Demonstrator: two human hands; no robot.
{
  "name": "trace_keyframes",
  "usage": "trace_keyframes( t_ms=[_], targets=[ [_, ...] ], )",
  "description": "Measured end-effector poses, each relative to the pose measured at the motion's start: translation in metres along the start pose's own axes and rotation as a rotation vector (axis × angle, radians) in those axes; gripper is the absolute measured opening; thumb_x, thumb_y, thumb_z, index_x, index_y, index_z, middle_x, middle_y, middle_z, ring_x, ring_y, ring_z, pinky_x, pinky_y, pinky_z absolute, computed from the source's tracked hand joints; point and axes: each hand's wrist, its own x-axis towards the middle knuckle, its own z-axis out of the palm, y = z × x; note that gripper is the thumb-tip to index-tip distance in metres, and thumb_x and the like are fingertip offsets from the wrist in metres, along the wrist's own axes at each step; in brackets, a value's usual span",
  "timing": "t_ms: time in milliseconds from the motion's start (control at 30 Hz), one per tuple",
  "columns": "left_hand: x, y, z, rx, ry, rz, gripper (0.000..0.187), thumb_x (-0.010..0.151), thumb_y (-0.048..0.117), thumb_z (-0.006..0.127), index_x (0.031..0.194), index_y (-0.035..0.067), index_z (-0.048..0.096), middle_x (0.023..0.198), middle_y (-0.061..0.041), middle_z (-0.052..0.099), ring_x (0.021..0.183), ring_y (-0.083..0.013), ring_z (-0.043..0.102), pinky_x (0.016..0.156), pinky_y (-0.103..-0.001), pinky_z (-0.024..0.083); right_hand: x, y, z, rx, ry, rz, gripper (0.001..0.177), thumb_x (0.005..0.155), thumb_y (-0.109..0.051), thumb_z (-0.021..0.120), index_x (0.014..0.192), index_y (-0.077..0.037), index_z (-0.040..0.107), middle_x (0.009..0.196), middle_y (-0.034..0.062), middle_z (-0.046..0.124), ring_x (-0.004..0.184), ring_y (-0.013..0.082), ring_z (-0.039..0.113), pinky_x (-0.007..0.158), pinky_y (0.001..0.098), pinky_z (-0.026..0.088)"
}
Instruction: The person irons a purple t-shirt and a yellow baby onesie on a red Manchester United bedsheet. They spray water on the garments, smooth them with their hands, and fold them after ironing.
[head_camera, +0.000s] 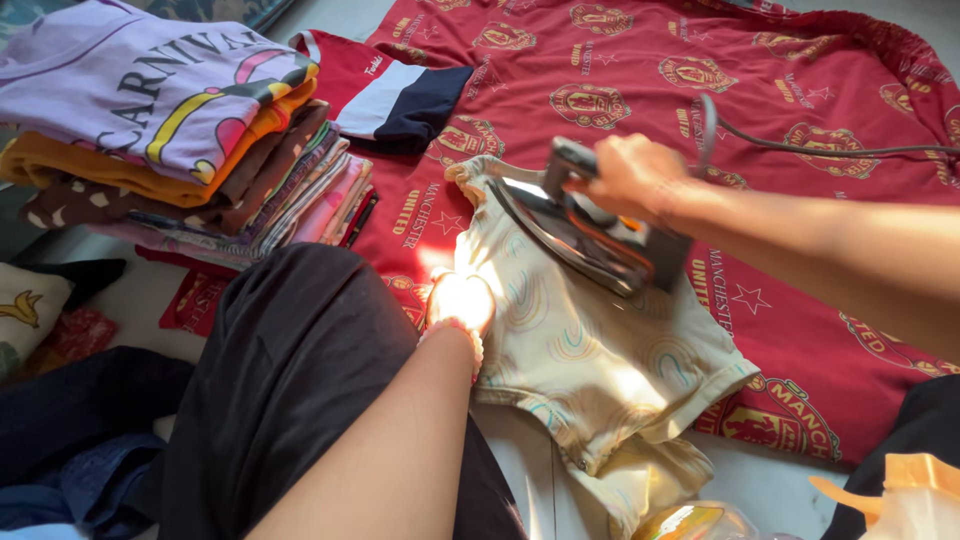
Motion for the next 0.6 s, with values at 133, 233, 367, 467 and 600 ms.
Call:
trace_keyframes(
  t_ms=[133,233,367,467,600],
  targets=[
    [0.006,0.007,0.013,-0.011,-0.025,0.006,0.055,0.102,0.043,0.033,0.125,-0.005,0.050,0.116,-0.032,0.065,0.111,-0.0442,0.065,0.095,-0.050,0.049,-0.041,0.046,0.006,-0.078,0.009,-0.018,0.062,0.088,-0.065,0.067,0.103,-0.006,0.073,0.095,0.0214,0.074,0.087,0.0389,0.074,0.073,0.0522,0.058],
    [0.003,0.011,0.025,-0.002,-0.048,0.006,0.057,0.103,0.045,0.032,0.125,-0.004,0.049,0.117,-0.033,0.065,0.112,-0.0443,0.064,0.096,-0.050,0.049,-0.042,0.079,0.013,-0.117,-0.002,0.068,0.065,0.088,-0.068,0.066,0.102,-0.005,0.074,0.092,0.0184,0.077,0.084,0.0343,0.077,0.073,0.0495,0.059],
    [-0.001,0.017,0.014,0.003,-0.046,-0.007,0.059,0.103,0.047,0.031,0.126,-0.004,0.049,0.119,-0.033,0.065,0.114,-0.0445,0.064,0.098,-0.050,0.049,0.012,0.096,0.011,-0.126,-0.031,0.307,0.071,0.088,-0.072,0.068,0.103,-0.003,0.076,0.091,0.0185,0.078,0.082,0.0333,0.077,0.069,0.0492,0.060],
    [-0.008,0.024,0.007,0.001,-0.048,-0.024,0.060,0.104,0.049,0.030,0.126,-0.003,0.049,0.120,-0.033,0.064,0.115,-0.0446,0.064,0.099,-0.050,0.048,0.034,0.102,0.010,-0.072,-0.031,0.321,0.071,0.084,-0.071,0.071,0.101,-0.002,0.078,0.092,0.0183,0.077,0.085,0.0339,0.076,0.070,0.0503,0.059],
    [-0.015,0.026,0.006,-0.009,-0.066,-0.045,0.062,0.104,0.051,0.028,0.127,-0.003,0.048,0.122,-0.033,0.064,0.117,-0.0447,0.063,0.100,-0.050,0.048,0.000,0.105,0.016,-0.070,-0.112,0.282,0.070,0.084,-0.073,0.068,0.101,-0.006,0.078,0.095,0.0194,0.076,0.091,0.0366,0.077,0.076,0.0500,0.061]
  ],
)
